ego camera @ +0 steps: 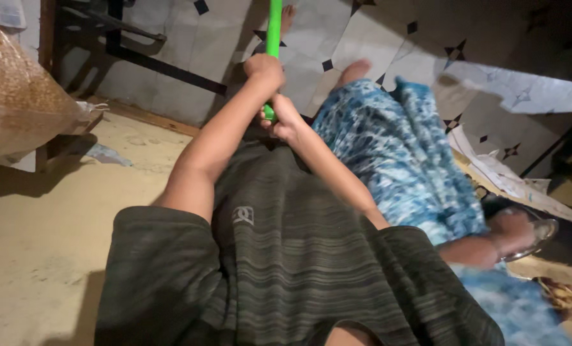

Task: The person sweeps the floor using a broom, moving it across the tiled surface in a back-and-forth motion.

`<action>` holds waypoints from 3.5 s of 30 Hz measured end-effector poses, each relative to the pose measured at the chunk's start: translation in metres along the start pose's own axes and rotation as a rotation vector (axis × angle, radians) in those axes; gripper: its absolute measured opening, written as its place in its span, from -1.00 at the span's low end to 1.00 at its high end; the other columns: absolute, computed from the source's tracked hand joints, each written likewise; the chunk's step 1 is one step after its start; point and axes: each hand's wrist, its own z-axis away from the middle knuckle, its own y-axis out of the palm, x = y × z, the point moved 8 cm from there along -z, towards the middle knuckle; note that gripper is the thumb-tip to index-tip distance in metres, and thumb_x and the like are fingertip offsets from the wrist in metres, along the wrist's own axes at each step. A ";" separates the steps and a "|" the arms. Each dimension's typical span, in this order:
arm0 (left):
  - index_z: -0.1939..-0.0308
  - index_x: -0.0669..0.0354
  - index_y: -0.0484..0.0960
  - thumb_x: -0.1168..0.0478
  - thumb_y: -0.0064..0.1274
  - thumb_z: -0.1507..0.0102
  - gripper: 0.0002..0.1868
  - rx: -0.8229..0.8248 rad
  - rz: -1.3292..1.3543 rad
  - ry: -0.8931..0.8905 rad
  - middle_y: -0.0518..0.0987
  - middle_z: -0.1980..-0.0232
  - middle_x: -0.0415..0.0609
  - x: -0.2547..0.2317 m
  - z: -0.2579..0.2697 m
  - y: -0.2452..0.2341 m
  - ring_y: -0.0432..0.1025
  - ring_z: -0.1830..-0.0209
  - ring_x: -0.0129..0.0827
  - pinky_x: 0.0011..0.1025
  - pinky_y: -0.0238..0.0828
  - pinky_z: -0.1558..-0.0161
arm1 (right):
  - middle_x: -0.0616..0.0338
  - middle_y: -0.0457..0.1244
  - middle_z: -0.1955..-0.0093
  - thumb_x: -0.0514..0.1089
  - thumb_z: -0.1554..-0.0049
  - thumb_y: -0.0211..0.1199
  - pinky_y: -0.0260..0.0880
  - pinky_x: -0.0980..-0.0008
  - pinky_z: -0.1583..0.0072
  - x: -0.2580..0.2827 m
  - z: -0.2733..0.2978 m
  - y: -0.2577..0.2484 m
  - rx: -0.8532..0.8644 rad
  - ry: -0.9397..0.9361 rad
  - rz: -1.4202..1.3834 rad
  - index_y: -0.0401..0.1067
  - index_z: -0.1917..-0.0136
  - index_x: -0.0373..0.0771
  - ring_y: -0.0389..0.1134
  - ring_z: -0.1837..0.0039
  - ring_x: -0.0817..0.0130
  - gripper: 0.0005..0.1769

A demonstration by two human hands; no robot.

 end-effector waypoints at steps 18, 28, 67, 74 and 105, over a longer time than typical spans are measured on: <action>-0.04 0.06 0.74 0.01 0.14 -0.23 -0.63 0.141 -0.096 -0.089 0.70 -0.03 -0.05 0.036 0.000 -0.012 0.62 -0.01 -0.23 -0.25 0.57 0.11 | 0.19 0.22 0.42 -0.20 -0.08 0.13 0.10 0.47 0.50 0.031 0.002 0.024 0.234 -0.044 0.509 0.37 0.17 -0.21 0.24 0.49 0.40 -0.95; 0.03 0.08 0.76 0.01 0.15 -0.24 -0.67 0.093 -0.084 -0.134 0.71 -0.03 0.00 0.068 -0.004 0.019 0.61 -0.02 -0.21 -0.24 0.58 0.09 | 0.22 0.20 0.39 -0.19 -0.12 0.14 0.06 0.50 0.47 -0.009 -0.029 0.019 0.272 0.112 0.272 0.32 0.25 -0.26 0.17 0.48 0.46 -0.86; 0.32 0.21 0.55 -0.26 -0.26 -0.35 -0.41 0.941 1.049 -0.085 0.50 0.53 0.08 -0.193 -0.077 0.032 0.29 0.75 -0.27 -0.31 0.09 0.70 | 0.18 0.27 0.35 -0.39 -0.01 0.15 0.22 0.40 0.44 0.282 0.060 -0.074 -0.140 -0.265 0.868 0.37 -0.17 -0.28 0.23 0.43 0.45 -0.59; 0.18 0.16 0.57 -0.10 -0.24 -0.32 -0.57 0.584 1.199 -0.096 0.57 0.40 0.11 -0.206 -0.111 -0.006 0.44 0.62 -0.19 -0.21 0.32 0.63 | 0.16 0.27 0.35 -0.37 -0.02 0.15 0.17 0.40 0.44 0.316 0.043 -0.078 -0.133 -0.251 0.934 0.30 -0.34 -0.17 0.20 0.45 0.45 -0.41; 0.15 0.20 0.65 -0.13 -0.20 -0.41 -0.50 0.051 1.501 0.064 0.66 0.31 0.03 -0.251 -0.202 -0.141 0.56 0.39 -0.27 -0.24 0.49 0.39 | 0.07 0.37 0.18 -0.27 -0.03 0.27 0.38 0.37 0.33 0.458 0.026 -0.045 -0.291 -0.661 1.353 0.19 -0.52 -0.14 0.38 0.32 0.38 -0.21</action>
